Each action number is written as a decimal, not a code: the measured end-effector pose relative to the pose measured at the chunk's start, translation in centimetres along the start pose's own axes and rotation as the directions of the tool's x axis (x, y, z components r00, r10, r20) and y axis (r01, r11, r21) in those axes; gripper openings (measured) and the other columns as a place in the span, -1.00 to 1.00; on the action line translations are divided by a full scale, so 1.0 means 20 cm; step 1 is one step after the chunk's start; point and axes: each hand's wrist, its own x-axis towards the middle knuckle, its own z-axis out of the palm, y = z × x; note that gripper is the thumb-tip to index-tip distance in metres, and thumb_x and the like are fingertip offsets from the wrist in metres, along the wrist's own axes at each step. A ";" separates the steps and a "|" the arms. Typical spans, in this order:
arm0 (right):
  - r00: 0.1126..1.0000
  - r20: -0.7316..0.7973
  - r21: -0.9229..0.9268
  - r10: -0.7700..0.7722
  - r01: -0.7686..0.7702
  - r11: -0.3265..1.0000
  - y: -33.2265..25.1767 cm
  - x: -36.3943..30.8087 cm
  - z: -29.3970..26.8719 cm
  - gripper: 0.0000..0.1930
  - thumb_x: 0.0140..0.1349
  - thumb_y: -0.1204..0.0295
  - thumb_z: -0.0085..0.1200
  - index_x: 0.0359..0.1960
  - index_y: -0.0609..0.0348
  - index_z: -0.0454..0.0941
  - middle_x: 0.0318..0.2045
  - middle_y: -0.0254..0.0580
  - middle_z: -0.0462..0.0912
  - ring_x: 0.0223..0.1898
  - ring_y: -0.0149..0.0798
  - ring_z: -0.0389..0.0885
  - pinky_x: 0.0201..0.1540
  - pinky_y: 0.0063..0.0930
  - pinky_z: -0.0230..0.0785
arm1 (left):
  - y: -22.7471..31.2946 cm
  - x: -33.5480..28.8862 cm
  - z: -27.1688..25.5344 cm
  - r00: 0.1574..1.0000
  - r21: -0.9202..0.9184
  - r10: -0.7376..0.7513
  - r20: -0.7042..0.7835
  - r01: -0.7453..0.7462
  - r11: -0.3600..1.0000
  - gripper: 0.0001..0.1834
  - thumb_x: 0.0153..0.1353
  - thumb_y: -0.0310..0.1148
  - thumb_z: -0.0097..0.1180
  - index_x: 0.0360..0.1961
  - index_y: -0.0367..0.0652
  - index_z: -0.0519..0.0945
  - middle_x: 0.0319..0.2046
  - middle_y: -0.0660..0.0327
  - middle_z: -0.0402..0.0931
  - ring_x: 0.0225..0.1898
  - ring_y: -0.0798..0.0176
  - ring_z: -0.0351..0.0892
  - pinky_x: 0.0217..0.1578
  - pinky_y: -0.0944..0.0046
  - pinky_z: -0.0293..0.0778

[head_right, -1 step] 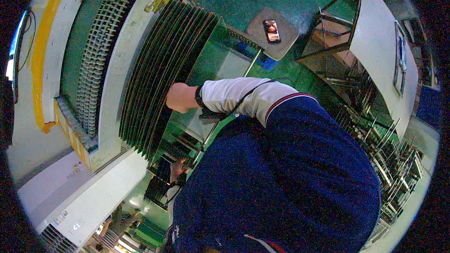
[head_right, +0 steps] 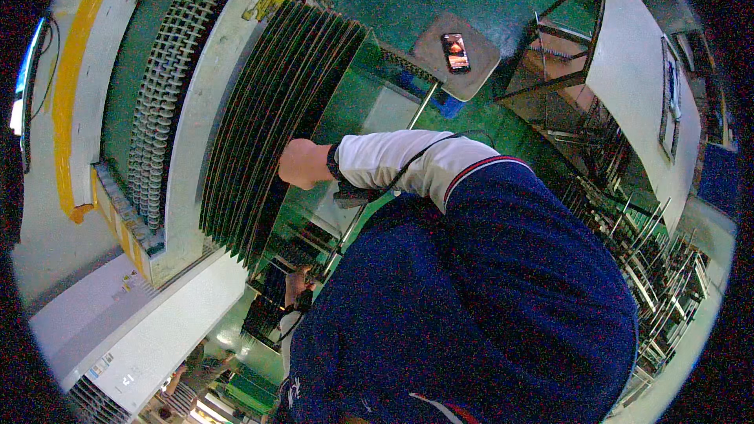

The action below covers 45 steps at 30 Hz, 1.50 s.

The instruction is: The person is transferring green industrial plates from a storage rack to a conveyor belt machine.

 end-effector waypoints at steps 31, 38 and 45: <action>0.992 -0.125 0.026 -0.024 0.028 0.999 -0.02 -0.05 -0.01 -0.86 -0.37 0.39 0.16 -0.68 0.12 0.60 -0.64 -0.09 0.57 -0.50 0.01 0.58 -0.51 -0.10 0.37 | -0.16 0.10 -0.09 0.996 0.257 -0.027 0.080 0.006 0.966 -0.47 -0.21 -0.35 0.33 -0.13 -0.10 0.45 -0.35 0.11 0.52 -0.41 0.15 0.54 -0.49 0.23 0.50; 0.995 -0.097 0.021 -0.011 0.013 1.000 0.00 -0.03 0.03 -0.84 -0.38 0.39 0.17 -0.65 0.12 0.61 -0.62 -0.08 0.58 -0.49 0.01 0.59 -0.51 -0.12 0.39 | -0.13 0.12 -0.04 0.991 0.054 -0.130 0.027 0.129 0.990 -0.60 -0.14 -0.27 0.34 -0.35 -0.23 0.44 -0.52 0.17 0.39 -0.59 0.18 0.44 -0.64 0.23 0.46; 0.992 -0.124 0.002 -0.016 0.017 1.000 -0.03 -0.06 -0.04 -0.83 -0.38 0.39 0.18 -0.63 0.12 0.62 -0.62 -0.10 0.59 -0.48 0.00 0.60 -0.52 -0.14 0.41 | -0.14 0.11 -0.05 0.989 -0.028 -0.147 0.028 0.147 0.989 -0.64 -0.12 -0.29 0.33 -0.43 -0.27 0.43 -0.57 0.16 0.37 -0.63 0.17 0.44 -0.66 0.22 0.46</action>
